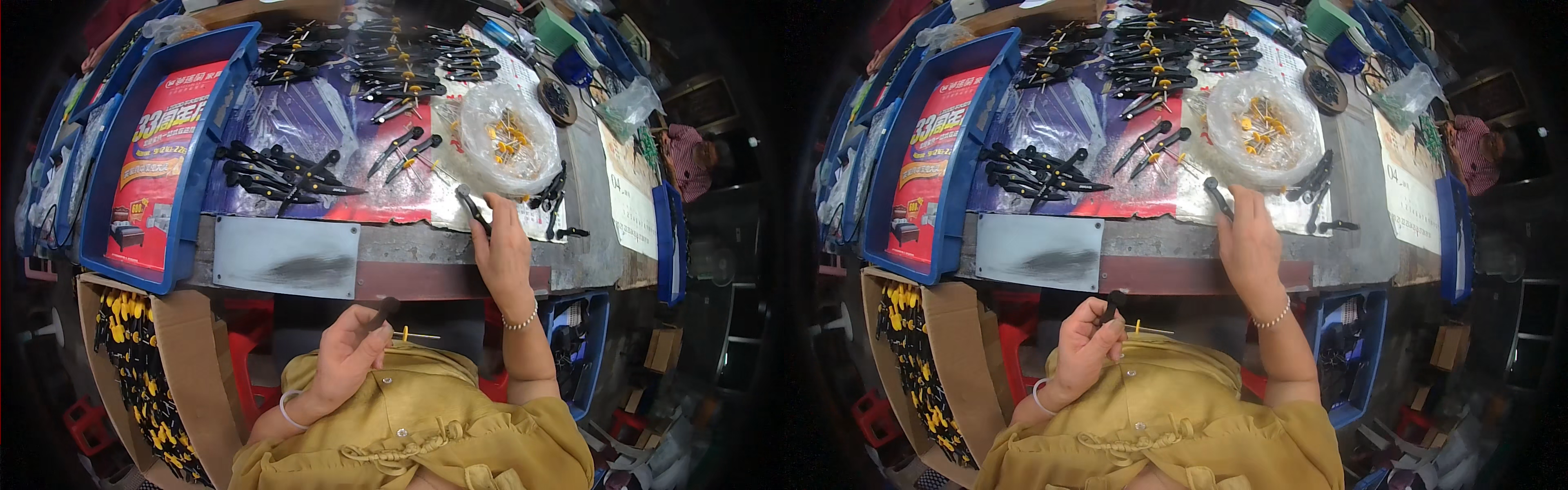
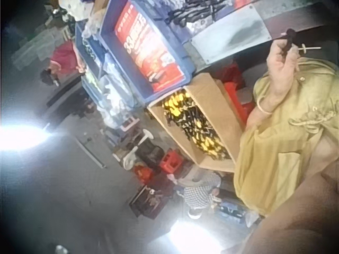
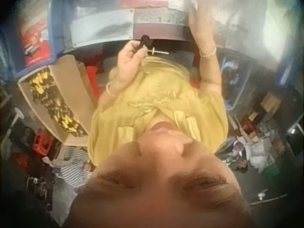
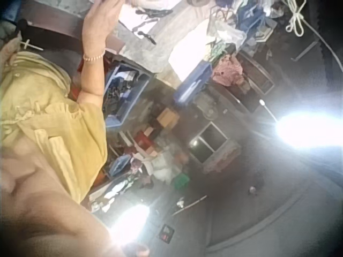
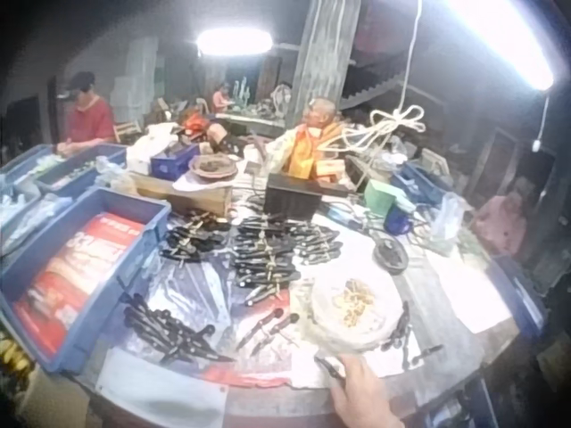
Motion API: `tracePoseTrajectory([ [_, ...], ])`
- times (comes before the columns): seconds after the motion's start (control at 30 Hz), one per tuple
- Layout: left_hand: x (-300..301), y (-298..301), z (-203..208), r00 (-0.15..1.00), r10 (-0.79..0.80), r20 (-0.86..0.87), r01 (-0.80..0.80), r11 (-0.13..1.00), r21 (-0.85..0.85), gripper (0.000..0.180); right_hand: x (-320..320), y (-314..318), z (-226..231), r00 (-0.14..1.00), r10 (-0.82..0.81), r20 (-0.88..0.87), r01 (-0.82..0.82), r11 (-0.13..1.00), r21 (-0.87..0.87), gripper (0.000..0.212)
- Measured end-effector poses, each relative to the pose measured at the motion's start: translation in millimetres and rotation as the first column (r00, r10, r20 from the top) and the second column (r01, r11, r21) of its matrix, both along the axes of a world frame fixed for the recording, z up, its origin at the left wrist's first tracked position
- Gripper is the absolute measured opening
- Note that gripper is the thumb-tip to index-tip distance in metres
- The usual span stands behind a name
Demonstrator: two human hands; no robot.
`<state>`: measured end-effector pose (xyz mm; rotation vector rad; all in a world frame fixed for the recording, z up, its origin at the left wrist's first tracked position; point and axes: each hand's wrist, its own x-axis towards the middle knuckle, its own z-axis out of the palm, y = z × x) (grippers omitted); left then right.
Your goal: The person repeatedly assembles drawing compasses by positioning pairs of black compass legs, inserting a threaded adjustment pin with a wheel between them, and joining the components together by hand.
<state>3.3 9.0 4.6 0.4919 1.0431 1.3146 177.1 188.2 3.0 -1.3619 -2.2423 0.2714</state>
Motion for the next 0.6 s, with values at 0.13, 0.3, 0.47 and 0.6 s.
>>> tracePoseTrajectory([
  [0.13, -3.3, 0.6, -3.8, 1.0, 0.004, 0.017, -0.004, 1.0, 0.0, 0.013, -2.5, -35.3, 20.7, 0.979, 0.2, -0.034, -0.197, 0.977, 0.077, 0.032],
  [0.3, -2.0, 8.4, -4.6, 0.998, -0.041, -0.043, 0.042, 0.999, 0.01, 0.016, -12.4, -88.3, 24.4, 0.827, 0.241, -0.509, -0.538, 0.604, -0.588, 0.027],
  [0.47, -2.5, 7.3, -3.2, 0.995, -0.089, -0.052, 0.089, 0.996, 0.001, 0.01, -5.8, -85.4, 19.9, 0.801, 0.024, -0.599, -0.594, 0.159, -0.788, 0.018],
  [0.6, 1.1, 1.0, -4.0, 0.996, -0.08, 0.039, 0.079, 0.997, 0.017, 0.013, 0.1, -84.6, 12.5, 0.705, -0.324, -0.631, -0.696, -0.147, -0.702, 0.014],
])
